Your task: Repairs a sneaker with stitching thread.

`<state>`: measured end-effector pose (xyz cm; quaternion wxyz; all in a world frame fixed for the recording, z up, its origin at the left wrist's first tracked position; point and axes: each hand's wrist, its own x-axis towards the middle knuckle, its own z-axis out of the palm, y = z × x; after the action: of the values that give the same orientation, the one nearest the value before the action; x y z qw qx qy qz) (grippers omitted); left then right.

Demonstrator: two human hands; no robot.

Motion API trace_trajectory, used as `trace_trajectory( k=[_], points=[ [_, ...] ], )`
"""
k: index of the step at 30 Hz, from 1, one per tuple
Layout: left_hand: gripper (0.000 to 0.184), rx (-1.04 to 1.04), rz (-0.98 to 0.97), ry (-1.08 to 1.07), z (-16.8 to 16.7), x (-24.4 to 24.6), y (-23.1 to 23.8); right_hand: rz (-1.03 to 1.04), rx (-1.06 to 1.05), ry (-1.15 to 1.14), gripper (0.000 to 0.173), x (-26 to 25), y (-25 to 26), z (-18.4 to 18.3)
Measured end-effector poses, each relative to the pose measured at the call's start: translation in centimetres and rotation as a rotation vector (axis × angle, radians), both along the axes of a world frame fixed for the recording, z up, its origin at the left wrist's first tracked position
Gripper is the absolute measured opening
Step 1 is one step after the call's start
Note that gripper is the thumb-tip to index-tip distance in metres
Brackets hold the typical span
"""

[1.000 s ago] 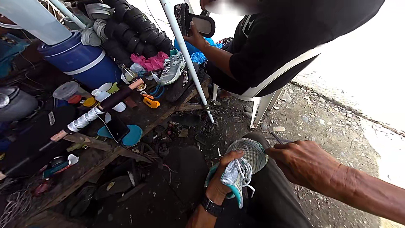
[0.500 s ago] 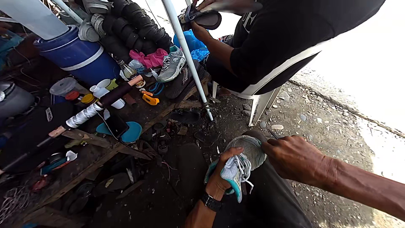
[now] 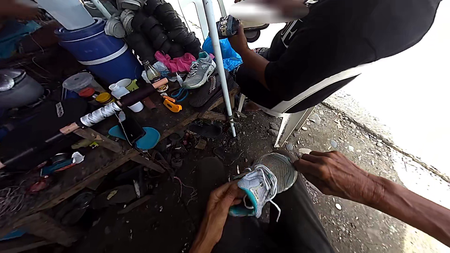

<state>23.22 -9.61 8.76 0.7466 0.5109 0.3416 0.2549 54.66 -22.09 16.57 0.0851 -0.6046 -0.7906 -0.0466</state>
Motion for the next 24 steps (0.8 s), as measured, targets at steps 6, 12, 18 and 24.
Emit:
trace_trajectory(
  k=[6,12,18,24],
  points=[
    [0.031,0.014,0.147,-0.001,-1.5,-9.4,3.9,0.001,-0.013,0.033,0.022,0.2,0.2,-0.1],
    [0.011,0.559,-0.017,0.204,-1.1,-16.3,6.1,-0.015,-0.026,0.044,0.024,0.0,0.5,0.0],
    [0.019,0.324,-0.192,-0.557,2.7,-13.0,5.4,-0.016,-0.022,0.034,0.023,-0.3,1.1,0.1],
    [0.017,0.156,-0.256,-0.537,-1.0,-5.4,4.2,-0.027,-0.01,0.03,0.022,-0.5,1.3,-0.1]
  ],
)
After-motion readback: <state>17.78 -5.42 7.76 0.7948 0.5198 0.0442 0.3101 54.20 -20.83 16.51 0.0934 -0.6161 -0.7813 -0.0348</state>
